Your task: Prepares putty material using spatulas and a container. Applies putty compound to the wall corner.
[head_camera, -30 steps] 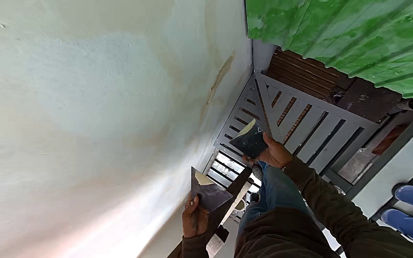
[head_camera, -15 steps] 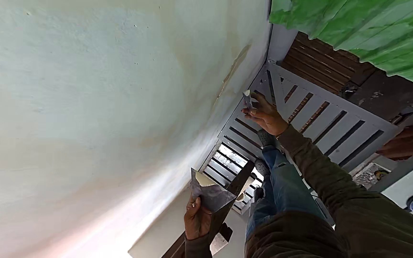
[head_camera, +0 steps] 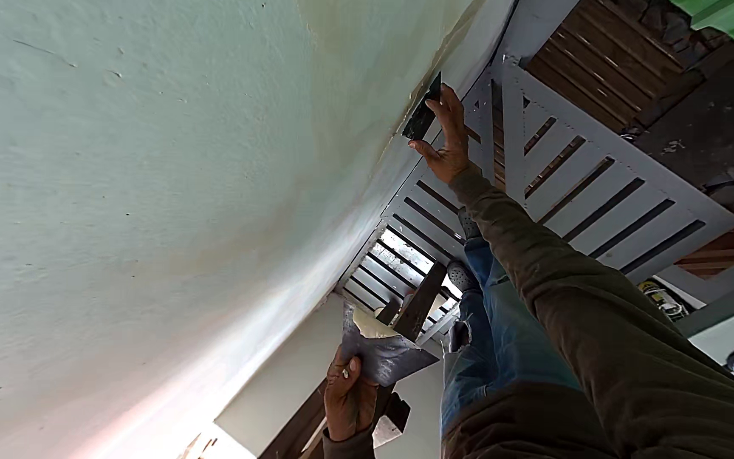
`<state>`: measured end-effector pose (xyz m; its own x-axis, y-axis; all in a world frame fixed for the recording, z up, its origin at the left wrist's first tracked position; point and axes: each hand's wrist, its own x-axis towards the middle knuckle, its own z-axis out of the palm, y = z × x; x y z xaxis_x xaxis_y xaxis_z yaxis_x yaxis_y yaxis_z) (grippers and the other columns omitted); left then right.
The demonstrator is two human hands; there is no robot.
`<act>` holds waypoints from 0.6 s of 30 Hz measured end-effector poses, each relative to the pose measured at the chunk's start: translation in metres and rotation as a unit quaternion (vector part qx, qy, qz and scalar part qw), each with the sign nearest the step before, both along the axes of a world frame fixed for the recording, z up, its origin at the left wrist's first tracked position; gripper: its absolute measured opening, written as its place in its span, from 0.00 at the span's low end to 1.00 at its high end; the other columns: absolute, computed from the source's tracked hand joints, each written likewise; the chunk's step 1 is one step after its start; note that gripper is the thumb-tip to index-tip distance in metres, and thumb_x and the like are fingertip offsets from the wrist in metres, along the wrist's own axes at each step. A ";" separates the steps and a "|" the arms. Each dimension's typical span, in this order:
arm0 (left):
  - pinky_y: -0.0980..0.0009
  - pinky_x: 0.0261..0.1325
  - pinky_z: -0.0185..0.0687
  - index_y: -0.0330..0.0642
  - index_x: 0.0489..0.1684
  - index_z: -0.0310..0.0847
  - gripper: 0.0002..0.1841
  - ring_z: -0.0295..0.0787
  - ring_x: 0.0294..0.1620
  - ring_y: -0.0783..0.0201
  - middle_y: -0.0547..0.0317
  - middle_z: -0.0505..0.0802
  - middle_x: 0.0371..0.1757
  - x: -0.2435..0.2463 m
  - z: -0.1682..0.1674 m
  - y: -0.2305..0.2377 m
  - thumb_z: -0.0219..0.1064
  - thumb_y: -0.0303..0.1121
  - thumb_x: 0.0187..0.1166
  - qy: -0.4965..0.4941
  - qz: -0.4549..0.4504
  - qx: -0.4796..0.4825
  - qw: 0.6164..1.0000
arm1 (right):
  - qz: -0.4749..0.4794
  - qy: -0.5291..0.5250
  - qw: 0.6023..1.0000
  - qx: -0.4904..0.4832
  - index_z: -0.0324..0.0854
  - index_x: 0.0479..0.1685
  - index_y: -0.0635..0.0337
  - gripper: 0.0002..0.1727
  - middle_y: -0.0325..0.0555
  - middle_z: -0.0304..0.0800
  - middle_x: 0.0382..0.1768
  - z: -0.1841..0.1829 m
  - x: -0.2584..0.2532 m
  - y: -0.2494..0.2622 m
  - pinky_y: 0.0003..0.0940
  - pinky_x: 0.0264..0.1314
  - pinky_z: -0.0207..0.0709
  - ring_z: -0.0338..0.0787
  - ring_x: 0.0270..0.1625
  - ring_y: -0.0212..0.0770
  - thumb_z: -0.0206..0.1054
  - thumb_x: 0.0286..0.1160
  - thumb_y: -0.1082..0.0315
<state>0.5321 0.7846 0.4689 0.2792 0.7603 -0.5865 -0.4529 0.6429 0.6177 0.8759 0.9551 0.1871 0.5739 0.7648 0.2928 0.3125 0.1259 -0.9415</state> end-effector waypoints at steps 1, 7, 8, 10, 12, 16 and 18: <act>0.56 0.61 0.91 0.39 0.64 0.87 0.16 0.94 0.59 0.54 0.44 0.94 0.58 0.000 0.000 0.000 0.71 0.29 0.78 -0.003 -0.003 0.000 1.000 | -0.006 -0.007 1.000 0.009 0.76 0.76 0.67 0.37 0.74 0.58 0.86 -0.002 0.000 0.003 0.51 0.87 0.66 0.63 0.89 0.63 0.79 0.68 0.56; 0.58 0.63 0.90 0.39 0.64 0.87 0.16 0.93 0.59 0.56 0.45 0.94 0.59 0.000 0.000 -0.001 0.70 0.29 0.79 -0.008 -0.007 0.003 1.000 | -0.046 -0.016 0.997 0.059 0.81 0.72 0.63 0.32 0.76 0.60 0.85 -0.019 -0.008 0.009 0.52 0.86 0.67 0.65 0.87 0.65 0.79 0.70 0.55; 0.58 0.63 0.90 0.39 0.64 0.87 0.16 0.93 0.60 0.56 0.45 0.94 0.59 -0.001 0.000 -0.001 0.69 0.29 0.79 -0.010 -0.008 0.004 1.000 | -0.052 -0.015 0.997 0.061 0.81 0.72 0.64 0.32 0.76 0.59 0.85 -0.019 -0.009 0.010 0.52 0.87 0.66 0.64 0.88 0.65 0.79 0.70 0.55; 0.58 0.64 0.89 0.38 0.65 0.87 0.16 0.93 0.60 0.56 0.44 0.93 0.59 -0.002 0.000 -0.002 0.69 0.28 0.79 -0.012 -0.007 0.005 1.000 | -0.059 -0.014 0.996 0.062 0.81 0.72 0.65 0.32 0.76 0.59 0.85 -0.018 -0.011 0.012 0.52 0.87 0.66 0.64 0.88 0.64 0.79 0.70 0.56; 0.58 0.64 0.89 0.38 0.64 0.87 0.16 0.93 0.61 0.56 0.44 0.93 0.60 -0.003 -0.001 -0.001 0.69 0.28 0.80 -0.015 -0.010 0.010 1.000 | -0.060 -0.016 0.996 0.067 0.80 0.73 0.65 0.33 0.77 0.58 0.85 -0.018 -0.012 0.014 0.51 0.87 0.67 0.65 0.87 0.65 0.79 0.71 0.56; 0.61 0.64 0.89 0.39 0.64 0.88 0.15 0.93 0.61 0.58 0.47 0.94 0.60 -0.002 0.002 -0.001 0.69 0.29 0.81 -0.014 -0.020 0.024 0.999 | -0.050 -0.025 0.996 0.073 0.79 0.76 0.65 0.34 0.78 0.57 0.86 -0.027 -0.015 0.018 0.50 0.86 0.67 0.65 0.87 0.65 0.77 0.73 0.55; 0.61 0.65 0.89 0.40 0.64 0.88 0.15 0.92 0.61 0.59 0.48 0.94 0.60 -0.003 0.003 -0.002 0.68 0.30 0.81 -0.018 -0.025 0.028 0.999 | -0.043 -0.023 0.995 0.083 0.79 0.76 0.64 0.33 0.76 0.56 0.86 -0.029 -0.018 0.022 0.50 0.86 0.67 0.65 0.88 0.64 0.77 0.74 0.55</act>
